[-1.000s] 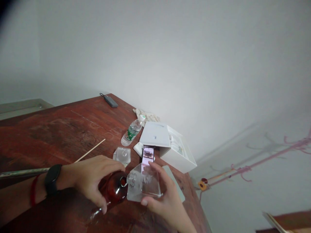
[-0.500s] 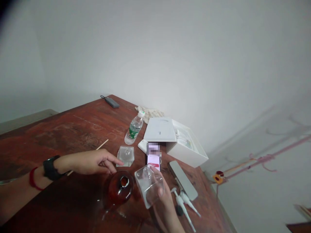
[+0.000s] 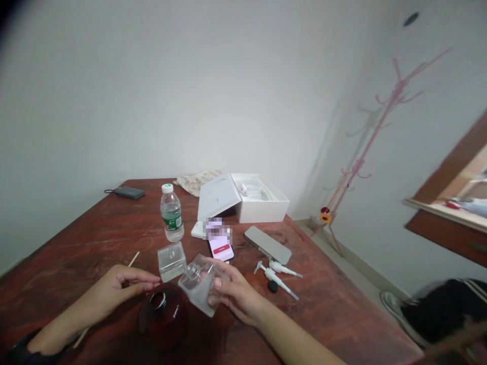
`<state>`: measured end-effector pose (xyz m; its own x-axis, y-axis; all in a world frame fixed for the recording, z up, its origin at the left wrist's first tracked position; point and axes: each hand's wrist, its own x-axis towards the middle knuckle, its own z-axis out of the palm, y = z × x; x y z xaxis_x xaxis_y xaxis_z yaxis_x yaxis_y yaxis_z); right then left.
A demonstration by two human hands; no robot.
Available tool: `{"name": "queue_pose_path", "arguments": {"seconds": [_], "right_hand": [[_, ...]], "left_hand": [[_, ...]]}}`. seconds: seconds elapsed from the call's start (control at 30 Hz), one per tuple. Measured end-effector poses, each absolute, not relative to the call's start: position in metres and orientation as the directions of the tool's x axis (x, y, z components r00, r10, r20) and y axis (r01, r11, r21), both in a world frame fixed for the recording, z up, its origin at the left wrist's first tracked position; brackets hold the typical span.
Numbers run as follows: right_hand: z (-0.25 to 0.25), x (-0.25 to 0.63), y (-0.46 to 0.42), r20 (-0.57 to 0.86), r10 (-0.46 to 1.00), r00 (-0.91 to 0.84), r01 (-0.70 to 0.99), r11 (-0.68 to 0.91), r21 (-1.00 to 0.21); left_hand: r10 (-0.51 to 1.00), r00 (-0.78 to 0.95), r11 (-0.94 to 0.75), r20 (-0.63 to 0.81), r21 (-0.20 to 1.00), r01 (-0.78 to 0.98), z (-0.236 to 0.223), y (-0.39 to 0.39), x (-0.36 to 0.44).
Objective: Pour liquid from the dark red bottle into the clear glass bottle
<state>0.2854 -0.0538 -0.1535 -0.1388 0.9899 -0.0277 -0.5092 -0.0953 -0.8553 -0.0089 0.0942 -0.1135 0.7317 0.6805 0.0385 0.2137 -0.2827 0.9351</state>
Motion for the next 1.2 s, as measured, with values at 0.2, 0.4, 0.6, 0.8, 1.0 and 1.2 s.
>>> {"name": "queue_pose_path", "arguments": {"seconds": [0.2,0.4,0.6,0.8,1.0,1.2], "right_hand": [[-0.157,0.277,-0.048,0.033,0.967,-0.254,-0.542,-0.114,-0.832],[-0.157,0.276,-0.043,0.090,0.960,-0.264,-0.559,-0.076,-0.826],[-0.156,0.280,-0.041,0.106,0.969,-0.224,-0.556,-0.038,-0.830],[-0.155,0.283,-0.043,0.081,0.969,-0.232,-0.533,-0.057,-0.844],[-0.158,0.284,-0.042,0.066,0.961,-0.267,-0.535,-0.091,-0.840],[-0.157,0.284,-0.044,0.061,0.947,-0.315,-0.543,-0.127,-0.830]], "left_hand": [[0.745,0.662,-0.283,0.083,0.938,0.201,-0.123,0.098,-0.010],[0.779,0.621,-0.275,0.089,0.938,0.210,-0.136,0.104,-0.014],[0.801,0.579,-0.325,0.152,0.923,0.207,-0.140,0.101,-0.015],[0.811,0.558,-0.340,0.175,0.917,0.207,-0.140,0.106,-0.012],[0.836,0.520,-0.327,0.174,0.919,0.219,-0.137,0.106,-0.011],[0.847,0.503,-0.314,0.170,0.924,0.216,-0.131,0.099,-0.009]]}}
